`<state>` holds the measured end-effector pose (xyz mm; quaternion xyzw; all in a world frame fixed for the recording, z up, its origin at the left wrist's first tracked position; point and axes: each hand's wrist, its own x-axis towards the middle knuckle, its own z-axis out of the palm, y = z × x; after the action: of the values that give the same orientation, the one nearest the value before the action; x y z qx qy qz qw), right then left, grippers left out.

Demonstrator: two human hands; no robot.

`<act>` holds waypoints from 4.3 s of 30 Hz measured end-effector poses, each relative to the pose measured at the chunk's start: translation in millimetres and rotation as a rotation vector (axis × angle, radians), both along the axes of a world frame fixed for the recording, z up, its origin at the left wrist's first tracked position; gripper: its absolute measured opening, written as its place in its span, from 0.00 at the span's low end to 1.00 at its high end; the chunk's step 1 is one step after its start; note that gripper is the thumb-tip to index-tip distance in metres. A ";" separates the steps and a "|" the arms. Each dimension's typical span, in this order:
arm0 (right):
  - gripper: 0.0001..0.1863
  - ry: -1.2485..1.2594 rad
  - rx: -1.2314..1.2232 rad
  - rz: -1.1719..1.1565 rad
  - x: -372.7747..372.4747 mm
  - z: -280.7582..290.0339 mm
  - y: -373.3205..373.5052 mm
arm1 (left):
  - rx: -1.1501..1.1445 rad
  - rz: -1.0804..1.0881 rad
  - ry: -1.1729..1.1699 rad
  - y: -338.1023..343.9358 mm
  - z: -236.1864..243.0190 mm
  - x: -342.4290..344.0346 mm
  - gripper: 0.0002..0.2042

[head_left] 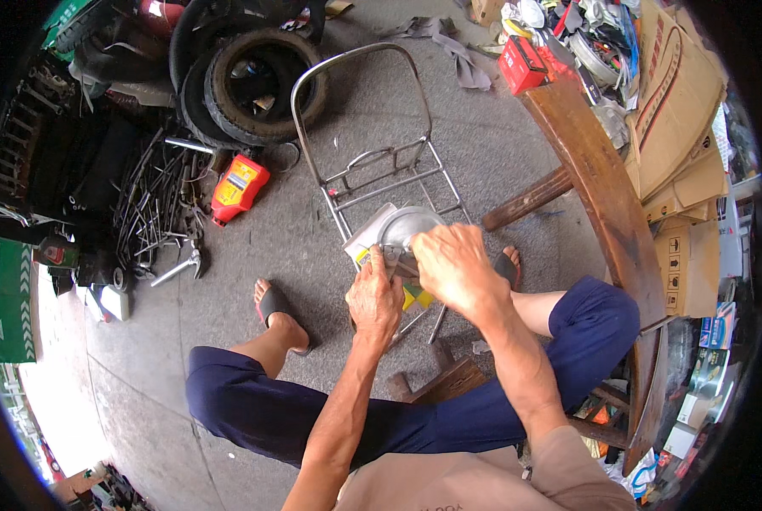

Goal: The person disassembles a circular mechanical component, likely a clutch assembly, using a wrench and screwdriver. They remove a cover, loosen bolts, extract internal parts, and reassemble the unit on a metal stand in a cluttered workshop.

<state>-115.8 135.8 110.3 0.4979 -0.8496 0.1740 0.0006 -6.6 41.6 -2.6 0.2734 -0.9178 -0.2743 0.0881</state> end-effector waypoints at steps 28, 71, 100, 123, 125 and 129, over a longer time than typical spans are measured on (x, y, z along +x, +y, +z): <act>0.11 -0.271 -0.194 -0.557 129.4 -98.2 33.7 | 0.060 0.103 -0.037 14.6 -1.0 10.0 0.31; 0.21 -0.170 0.139 -0.235 88.2 -45.6 7.2 | 0.025 0.024 -0.072 -2.2 -7.6 10.3 0.33; 0.19 -0.112 0.287 -0.141 65.2 -40.5 -1.4 | 0.108 0.039 -0.067 -6.7 -20.8 7.1 0.33; 0.21 -0.215 0.273 -0.199 53.6 -31.6 6.0 | 0.398 0.364 0.305 -9.6 -20.8 -4.1 0.06; 0.21 -0.234 0.270 -0.211 53.7 -31.6 5.2 | 0.302 0.293 0.272 -11.2 -23.8 -3.0 0.05; 0.21 -0.274 0.244 -0.222 51.2 -33.7 7.2 | 0.334 0.281 0.236 -11.4 -23.2 -1.8 0.04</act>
<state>-64.6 143.0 76.6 0.3693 -0.9062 0.1349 -0.1558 -8.4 30.1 -25.8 0.3752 -0.7959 -0.4374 0.1855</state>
